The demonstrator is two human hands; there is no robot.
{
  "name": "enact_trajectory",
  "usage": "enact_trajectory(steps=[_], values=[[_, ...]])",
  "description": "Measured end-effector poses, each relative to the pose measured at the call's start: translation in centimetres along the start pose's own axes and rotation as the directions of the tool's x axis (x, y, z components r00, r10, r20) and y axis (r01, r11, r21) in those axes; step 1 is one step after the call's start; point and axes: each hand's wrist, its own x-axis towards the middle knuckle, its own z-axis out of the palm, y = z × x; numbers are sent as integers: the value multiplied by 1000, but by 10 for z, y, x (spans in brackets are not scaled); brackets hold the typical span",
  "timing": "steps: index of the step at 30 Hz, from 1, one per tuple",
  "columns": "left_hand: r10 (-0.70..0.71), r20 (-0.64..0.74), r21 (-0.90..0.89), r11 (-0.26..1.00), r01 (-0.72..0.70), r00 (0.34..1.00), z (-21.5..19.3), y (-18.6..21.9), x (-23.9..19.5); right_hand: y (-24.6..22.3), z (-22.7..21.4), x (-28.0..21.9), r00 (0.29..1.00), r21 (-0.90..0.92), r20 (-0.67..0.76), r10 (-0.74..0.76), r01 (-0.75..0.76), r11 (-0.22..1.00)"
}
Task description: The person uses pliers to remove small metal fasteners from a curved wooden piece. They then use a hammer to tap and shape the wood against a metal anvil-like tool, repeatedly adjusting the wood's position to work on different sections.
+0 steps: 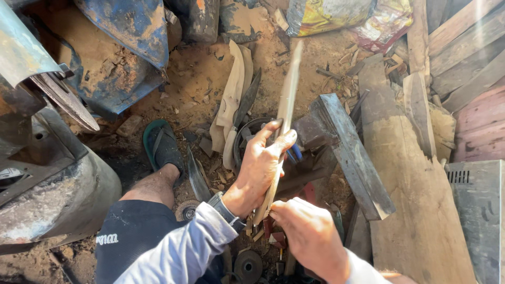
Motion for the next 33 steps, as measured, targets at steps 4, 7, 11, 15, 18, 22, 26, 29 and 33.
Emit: enact_trajectory(steps=[4,7,11,15,18,22,26,29,33], values=[[355,60,262,896,-358,933,-9,-1,-5,14,-22,5,663,559,604,442,-748,358],[424,83,271,861,-430,902,-7,-3,-6,15,-21,1,605,597,641,472,-780,188],[246,52,138,958,-251,968,-2,-7,-11,4,-17,-3,963,257,222,154,-211,943],[25,10,144,989,-27,1000,-2,-6,-16,0,-15,-5,950,-174,139,-280,302,937],[207,74,146,965,-216,975,-4,-7,-20,3,-4,-21,984,200,113,139,-160,967],[423,24,281,867,-412,906,-2,-6,-21,8,13,-33,644,816,453,617,-579,4],[321,3,282,908,-309,947,1,-7,-23,6,5,-33,910,542,146,388,-402,738],[75,-7,198,978,-72,997,3,-8,-25,7,-5,-27,995,70,73,-65,60,996],[237,26,259,937,-236,971,-1,-9,-28,6,3,-34,999,139,27,24,-28,990]])
